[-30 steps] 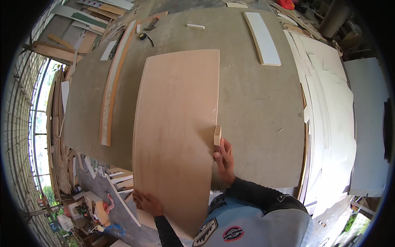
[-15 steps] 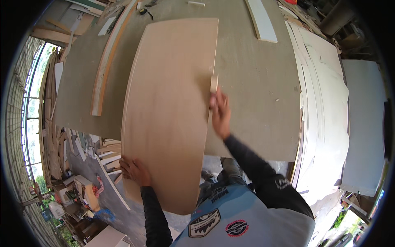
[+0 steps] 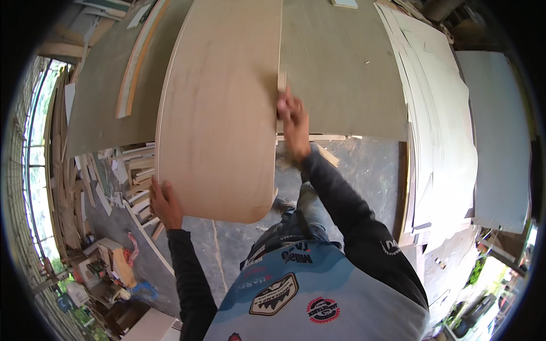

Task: The person measures a wooden panel against a frame, cuts a section using a hand saw, and then sands the edges of the panel by hand with sandpaper.

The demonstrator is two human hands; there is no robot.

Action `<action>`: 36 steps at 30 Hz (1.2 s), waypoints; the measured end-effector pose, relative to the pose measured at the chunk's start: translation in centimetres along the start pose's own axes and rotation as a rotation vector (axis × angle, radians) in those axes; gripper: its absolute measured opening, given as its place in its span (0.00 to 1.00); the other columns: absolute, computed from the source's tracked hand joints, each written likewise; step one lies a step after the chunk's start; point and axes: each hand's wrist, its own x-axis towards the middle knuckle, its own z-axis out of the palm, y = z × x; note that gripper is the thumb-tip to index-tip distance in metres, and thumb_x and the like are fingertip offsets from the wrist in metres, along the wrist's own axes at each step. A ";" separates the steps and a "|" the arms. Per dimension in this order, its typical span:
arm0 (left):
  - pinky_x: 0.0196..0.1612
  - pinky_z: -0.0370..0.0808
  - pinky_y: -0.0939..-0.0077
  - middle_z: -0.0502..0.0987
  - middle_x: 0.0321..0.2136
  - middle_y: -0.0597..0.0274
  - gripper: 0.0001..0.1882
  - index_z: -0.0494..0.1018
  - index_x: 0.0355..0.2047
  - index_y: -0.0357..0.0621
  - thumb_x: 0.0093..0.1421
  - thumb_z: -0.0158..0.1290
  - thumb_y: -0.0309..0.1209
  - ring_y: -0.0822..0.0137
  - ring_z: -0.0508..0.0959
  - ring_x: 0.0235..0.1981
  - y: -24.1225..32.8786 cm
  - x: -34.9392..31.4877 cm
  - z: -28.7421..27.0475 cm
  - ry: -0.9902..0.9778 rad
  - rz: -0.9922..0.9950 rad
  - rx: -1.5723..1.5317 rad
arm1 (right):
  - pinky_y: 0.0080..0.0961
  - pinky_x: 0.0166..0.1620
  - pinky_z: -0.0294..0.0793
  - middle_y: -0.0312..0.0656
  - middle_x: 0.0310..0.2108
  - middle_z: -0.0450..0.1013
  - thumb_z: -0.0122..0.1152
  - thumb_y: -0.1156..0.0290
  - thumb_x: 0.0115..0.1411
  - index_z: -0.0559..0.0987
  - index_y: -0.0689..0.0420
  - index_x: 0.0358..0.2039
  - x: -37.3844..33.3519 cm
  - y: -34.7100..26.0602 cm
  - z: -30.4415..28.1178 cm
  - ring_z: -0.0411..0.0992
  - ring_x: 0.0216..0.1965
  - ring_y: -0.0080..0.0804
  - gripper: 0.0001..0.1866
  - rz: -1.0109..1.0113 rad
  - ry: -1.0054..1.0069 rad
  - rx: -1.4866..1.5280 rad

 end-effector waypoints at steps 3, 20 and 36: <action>0.60 0.64 0.53 0.71 0.55 0.42 0.29 0.64 0.66 0.46 0.68 0.48 0.43 0.43 0.69 0.56 -1.1 -1.5 0.7 0.129 -0.015 -0.108 | 0.34 0.53 0.70 0.51 0.52 0.68 0.50 0.69 0.71 0.69 0.59 0.64 -13.7 -1.3 0.6 0.69 0.50 0.40 0.23 -0.172 0.020 -0.176; 0.57 0.65 0.53 0.75 0.50 0.41 0.28 0.70 0.61 0.46 0.65 0.51 0.46 0.42 0.71 0.53 -1.7 -0.8 2.0 0.273 -0.015 -0.035 | 0.26 0.57 0.67 0.49 0.49 0.72 0.56 0.63 0.69 0.71 0.61 0.62 -19.9 -3.4 1.3 0.69 0.54 0.37 0.24 0.196 0.051 0.014; 0.57 0.67 0.55 0.75 0.53 0.41 0.27 0.71 0.60 0.45 0.64 0.51 0.42 0.44 0.72 0.53 -1.8 -0.4 1.5 0.226 -0.038 -0.152 | 0.37 0.45 0.71 0.54 0.30 0.76 0.56 0.58 0.66 0.81 0.53 0.53 -15.2 -6.2 -6.0 0.71 0.36 0.41 0.20 0.278 -0.516 -0.089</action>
